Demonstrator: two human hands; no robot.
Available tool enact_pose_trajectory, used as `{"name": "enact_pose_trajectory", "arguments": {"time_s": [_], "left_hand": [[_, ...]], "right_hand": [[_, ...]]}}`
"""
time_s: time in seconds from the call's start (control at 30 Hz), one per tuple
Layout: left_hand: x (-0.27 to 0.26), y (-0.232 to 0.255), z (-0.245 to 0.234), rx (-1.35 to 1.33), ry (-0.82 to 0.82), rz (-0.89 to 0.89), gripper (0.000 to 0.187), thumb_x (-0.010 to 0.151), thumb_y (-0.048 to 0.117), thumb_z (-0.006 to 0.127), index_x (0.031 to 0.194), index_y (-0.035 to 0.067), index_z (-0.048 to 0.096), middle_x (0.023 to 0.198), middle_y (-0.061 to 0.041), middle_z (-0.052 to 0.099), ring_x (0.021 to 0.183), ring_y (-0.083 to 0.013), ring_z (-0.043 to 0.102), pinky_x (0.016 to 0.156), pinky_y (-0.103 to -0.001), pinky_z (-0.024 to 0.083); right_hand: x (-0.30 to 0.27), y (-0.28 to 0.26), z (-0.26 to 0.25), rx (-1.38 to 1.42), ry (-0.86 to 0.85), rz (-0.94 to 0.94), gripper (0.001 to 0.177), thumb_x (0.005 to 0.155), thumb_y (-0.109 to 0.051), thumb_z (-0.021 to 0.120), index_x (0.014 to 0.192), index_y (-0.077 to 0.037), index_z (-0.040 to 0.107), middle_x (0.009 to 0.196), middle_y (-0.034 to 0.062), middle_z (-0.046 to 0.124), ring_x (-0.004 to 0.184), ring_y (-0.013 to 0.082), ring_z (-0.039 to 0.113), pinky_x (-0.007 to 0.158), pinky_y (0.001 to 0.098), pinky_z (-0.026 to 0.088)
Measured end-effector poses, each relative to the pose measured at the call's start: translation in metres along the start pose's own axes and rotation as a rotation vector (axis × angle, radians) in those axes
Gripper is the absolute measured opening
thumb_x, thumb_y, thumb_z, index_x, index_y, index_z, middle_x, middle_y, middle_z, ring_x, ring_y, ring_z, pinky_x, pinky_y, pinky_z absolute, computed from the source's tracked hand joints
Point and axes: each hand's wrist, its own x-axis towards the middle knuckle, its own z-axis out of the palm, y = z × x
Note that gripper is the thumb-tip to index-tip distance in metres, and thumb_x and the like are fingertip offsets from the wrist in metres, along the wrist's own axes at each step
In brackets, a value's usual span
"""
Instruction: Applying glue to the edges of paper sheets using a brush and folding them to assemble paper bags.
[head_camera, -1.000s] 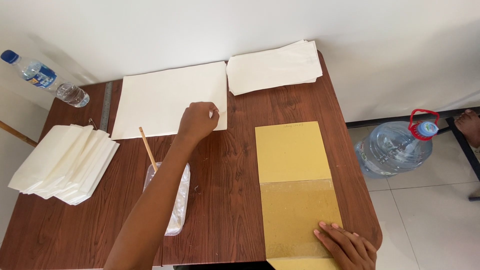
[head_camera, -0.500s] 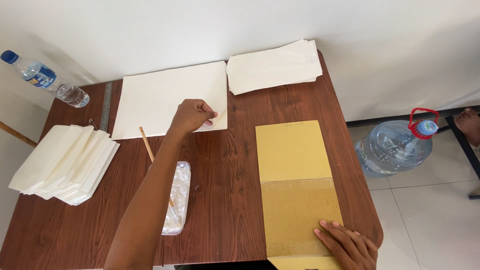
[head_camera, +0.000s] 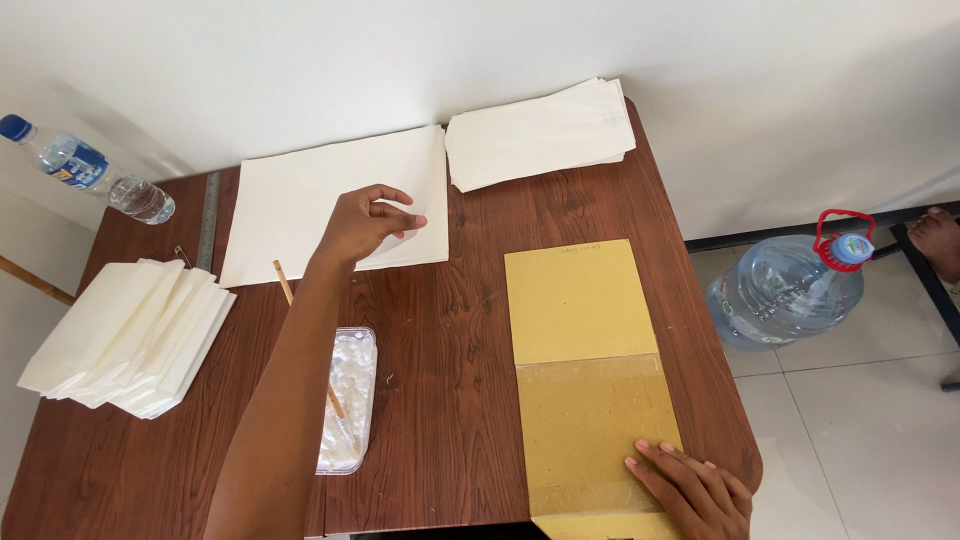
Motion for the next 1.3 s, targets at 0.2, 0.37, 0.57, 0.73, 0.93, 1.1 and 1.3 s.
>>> {"name": "enact_pose_trajectory", "arguments": {"time_s": [0.2, 0.37, 0.57, 0.73, 0.93, 1.1, 1.3], "left_hand": [[0.003, -0.017, 0.023, 0.175, 0.075, 0.588, 0.024, 0.092, 0.009, 0.077, 0.113, 0.020, 0.075, 0.086, 0.005, 0.074, 0.085, -0.0094, 0.063, 0.087, -0.028, 0.051], [-0.012, -0.013, 0.071, 0.325, -0.118, 0.999, 0.047, 0.088, -0.006, 0.058, 0.125, 0.021, 0.067, 0.097, 0.005, 0.065, 0.095, -0.0144, 0.063, 0.125, -0.065, 0.010], [-0.062, 0.016, 0.126, 0.316, -0.403, 0.957, 0.043, 0.085, -0.002, 0.061, 0.124, 0.014, 0.069, 0.096, -0.014, 0.076, 0.093, -0.0354, 0.074, 0.118, -0.073, 0.020], [-0.059, -0.004, 0.190, 0.242, -0.689, 0.858, 0.038, 0.099, 0.004, 0.040, 0.130, 0.019, 0.055, 0.091, -0.001, 0.056, 0.080, -0.0185, 0.048, 0.097, -0.034, 0.038], [-0.093, 0.013, 0.196, 0.330, -0.760, 0.977, 0.042, 0.097, 0.006, 0.045, 0.134, 0.019, 0.059, 0.072, 0.004, 0.056, 0.065, -0.0156, 0.060, 0.119, -0.054, 0.028], [-0.134, 0.034, 0.185, 0.300, -0.868, 0.925, 0.040, 0.106, 0.029, 0.041, 0.144, 0.018, 0.045, 0.076, -0.002, 0.075, 0.084, -0.0212, 0.073, 0.126, -0.060, 0.017], [-0.113, -0.020, 0.151, 0.633, -0.084, 1.560, 0.048, 0.078, -0.023, 0.056, 0.119, -0.001, 0.064, 0.112, -0.019, 0.059, 0.121, -0.0390, 0.058, 0.124, -0.062, 0.029]], "right_hand": [[-0.004, 0.004, 0.006, 0.015, 0.107, -0.068, 0.082, 0.100, -0.072, 0.010, 0.113, -0.025, 0.075, 0.122, -0.0001, 0.074, 0.113, 0.0167, 0.069, 0.092, 0.0282, 0.038], [-0.029, 0.039, -0.004, 0.217, -0.064, -0.121, 0.042, 0.099, -0.013, 0.055, 0.141, -0.014, 0.057, 0.146, 0.0086, 0.060, 0.140, 0.0312, 0.058, 0.123, 0.0530, 0.043], [-0.137, 0.155, 0.036, 0.814, -0.016, 0.839, 0.039, 0.097, -0.026, 0.050, 0.131, -0.006, 0.056, 0.146, 0.0082, 0.058, 0.130, 0.0210, 0.064, 0.088, 0.0327, 0.061], [-0.096, 0.137, 0.028, 0.403, 0.610, 0.774, 0.088, 0.120, -0.067, 0.035, 0.113, 0.016, 0.063, 0.130, 0.0297, 0.062, 0.111, 0.0337, 0.061, 0.080, 0.0418, 0.059], [-0.091, 0.142, 0.019, 0.393, 0.666, 0.689, 0.097, 0.125, -0.068, 0.040, 0.112, 0.026, 0.058, 0.122, 0.0370, 0.058, 0.088, 0.0369, 0.058, 0.074, 0.0414, 0.059], [-0.036, 0.089, 0.004, 0.260, 0.723, 0.626, 0.080, 0.128, -0.044, 0.048, 0.078, 0.017, 0.059, 0.083, 0.0305, 0.059, 0.071, 0.0384, 0.056, 0.070, 0.0415, 0.055], [0.004, 0.064, -0.033, 0.140, 0.537, 0.446, 0.069, 0.125, -0.029, 0.040, 0.091, 0.027, 0.061, 0.096, 0.0375, 0.064, 0.076, 0.0436, 0.061, 0.069, 0.0453, 0.052]]}}
